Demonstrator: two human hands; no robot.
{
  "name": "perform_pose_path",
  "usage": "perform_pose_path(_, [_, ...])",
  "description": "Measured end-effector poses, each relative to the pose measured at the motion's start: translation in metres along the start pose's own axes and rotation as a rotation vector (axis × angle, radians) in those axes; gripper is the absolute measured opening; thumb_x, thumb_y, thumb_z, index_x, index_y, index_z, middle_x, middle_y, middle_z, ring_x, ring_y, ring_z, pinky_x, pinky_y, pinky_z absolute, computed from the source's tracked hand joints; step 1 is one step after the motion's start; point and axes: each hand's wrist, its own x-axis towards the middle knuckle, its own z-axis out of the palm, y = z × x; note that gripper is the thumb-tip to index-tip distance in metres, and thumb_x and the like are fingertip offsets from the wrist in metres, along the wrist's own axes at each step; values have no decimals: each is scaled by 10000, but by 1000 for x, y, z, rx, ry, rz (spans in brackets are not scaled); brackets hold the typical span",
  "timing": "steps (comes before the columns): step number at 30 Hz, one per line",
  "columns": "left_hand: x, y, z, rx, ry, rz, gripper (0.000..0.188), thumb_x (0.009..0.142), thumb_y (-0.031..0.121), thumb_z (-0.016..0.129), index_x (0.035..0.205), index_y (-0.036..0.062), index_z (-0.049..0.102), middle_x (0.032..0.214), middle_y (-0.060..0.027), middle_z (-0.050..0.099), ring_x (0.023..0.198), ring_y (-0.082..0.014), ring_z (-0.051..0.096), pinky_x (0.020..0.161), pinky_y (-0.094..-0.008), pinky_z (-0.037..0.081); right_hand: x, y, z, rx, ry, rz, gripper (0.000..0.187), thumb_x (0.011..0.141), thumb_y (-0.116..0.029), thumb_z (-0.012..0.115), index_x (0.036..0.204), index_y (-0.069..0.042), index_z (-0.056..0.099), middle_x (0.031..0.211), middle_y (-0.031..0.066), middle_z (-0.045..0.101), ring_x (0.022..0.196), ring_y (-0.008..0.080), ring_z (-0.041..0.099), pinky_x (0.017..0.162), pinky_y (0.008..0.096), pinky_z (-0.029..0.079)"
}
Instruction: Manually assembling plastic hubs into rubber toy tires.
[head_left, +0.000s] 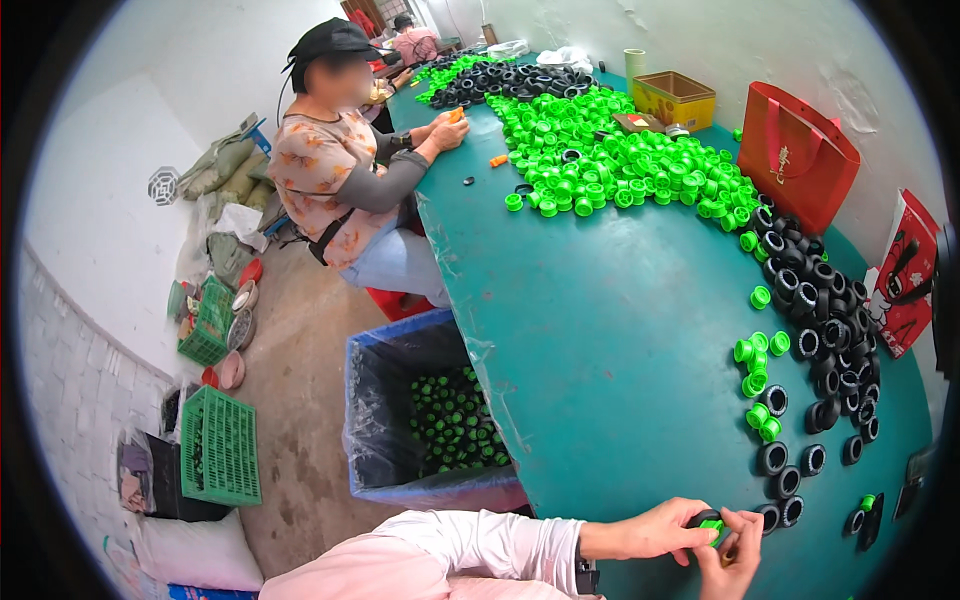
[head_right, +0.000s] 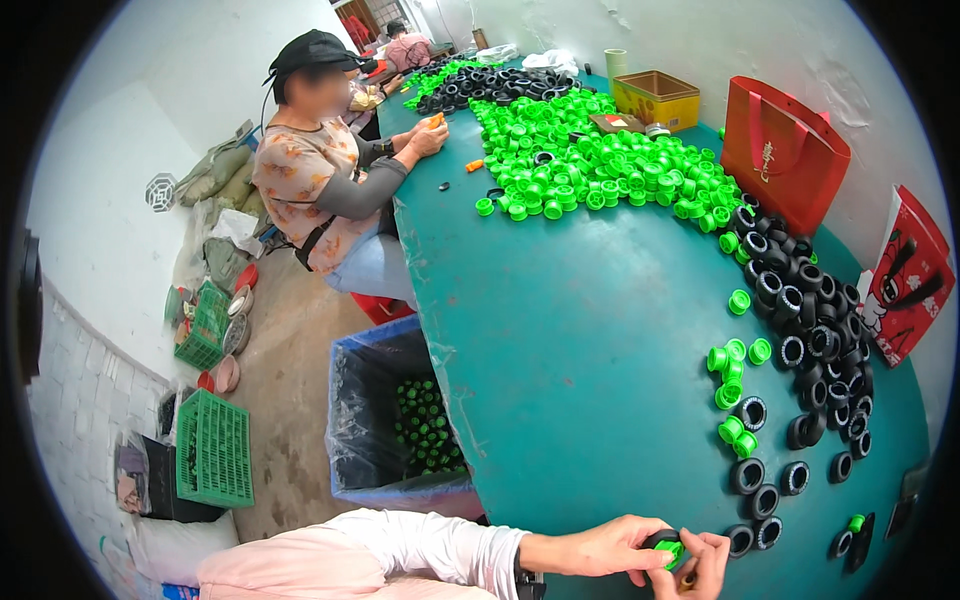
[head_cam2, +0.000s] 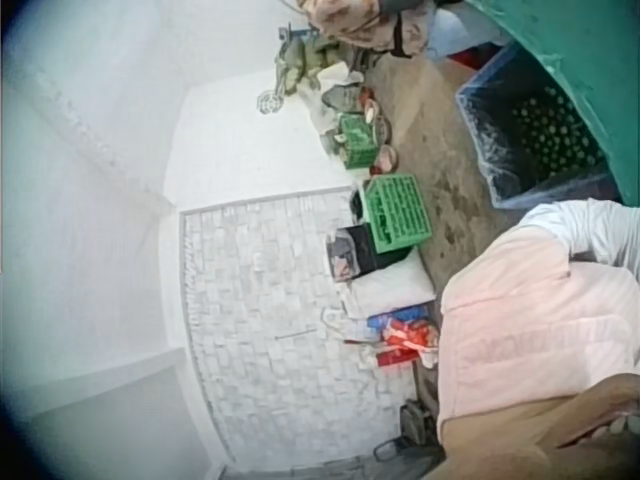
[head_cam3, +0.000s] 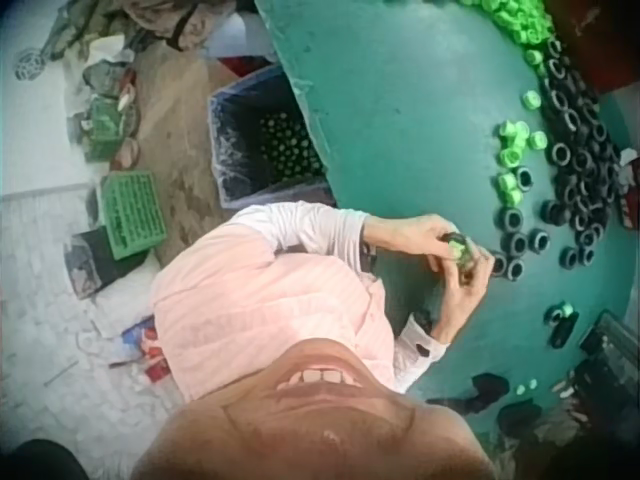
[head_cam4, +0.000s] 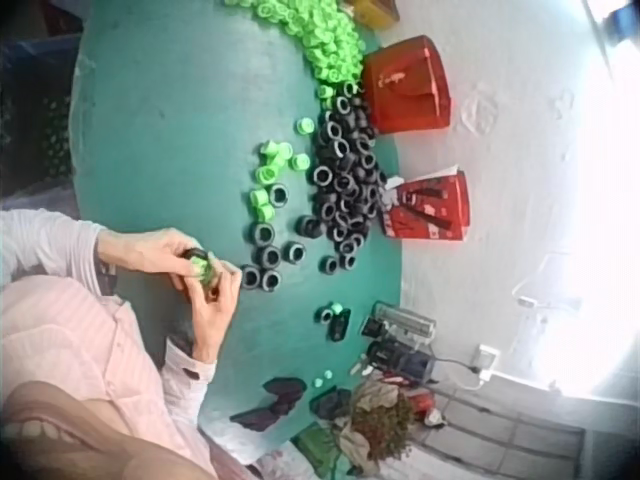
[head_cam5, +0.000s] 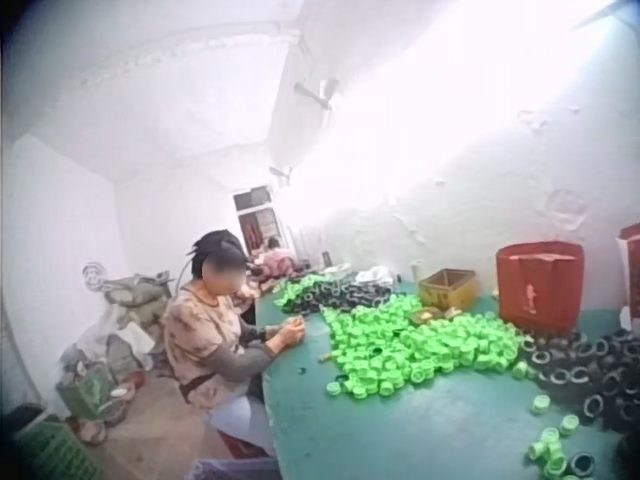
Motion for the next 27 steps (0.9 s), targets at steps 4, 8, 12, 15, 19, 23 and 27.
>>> perform_pose_path(4, [-9, 23, -9, 88, -194, 8, 386, 1015, 304, 618, 1253, 7, 552, 1079, -34, 603, 959, -111, 602, 748, -294, 579, -1, 0, -4, 413, -125, 185, 398, 885, -7, 751, 1254, 3, 602, 1138, 52, 638, 989, 122, 605, 846, 251, 478])
perform_pose_path(8, [-12, 14, -6, 136, -177, 52, 358, 1026, 268, 581, 1252, -4, 533, 1096, -48, 588, 939, -116, 588, 741, -298, 590, -8, 2, 0, 349, -45, 233, 375, 876, -20, 763, 1219, -4, 612, 1071, 39, 657, 955, 117, 606, 837, 253, 479])
perform_pose_path(12, [-13, -7, -3, 34, -82, 50, 301, 1041, 222, 539, 1232, -9, 515, 1092, -56, 577, 949, -121, 585, 740, -295, 592, -11, 1, 10, 167, 17, 157, 296, 912, -74, 746, 1170, 1, 621, 1021, 29, 644, 884, 102, 575, 799, 242, 470])
perform_pose_path(15, [-12, -6, -2, 50, -37, 68, 302, 1048, 211, 524, 1254, -10, 510, 1095, -59, 573, 962, -122, 585, 742, -297, 593, -12, -5, 15, -4, 48, 97, 261, 939, -103, 728, 1158, -5, 626, 1059, 37, 621, 918, 99, 561, 796, 239, 468])
perform_pose_path(19, [-13, -2, 4, 55, 30, 71, 371, 1045, 202, 531, 1355, 6, 481, 1142, -69, 576, 983, -130, 586, 751, -298, 587, -10, 3, 21, -122, 81, -28, 276, 941, -90, 731, 1176, -5, 612, 1063, 29, 592, 899, 104, 542, 781, 232, 460])
perform_pose_path(23, [-13, 6, 2, 37, -36, 90, 399, 1035, 186, 551, 1396, 27, 494, 1170, -81, 612, 959, -138, 602, 774, -304, 575, -9, 5, 26, 336, 86, 168, 340, 915, -45, 743, 1215, -7, 588, 1030, 14, 578, 856, 105, 522, 758, 225, 445])
perform_pose_path(27, [-17, 28, -1, 273, 68, 85, 314, 1032, 151, 556, 1308, 3, 573, 1077, -76, 660, 887, -135, 622, 765, -305, 574, -5, -9, 22, 338, 54, 188, 380, 894, -7, 733, 1244, -14, 586, 979, -3, 574, 809, 73, 507, 725, 207, 429])
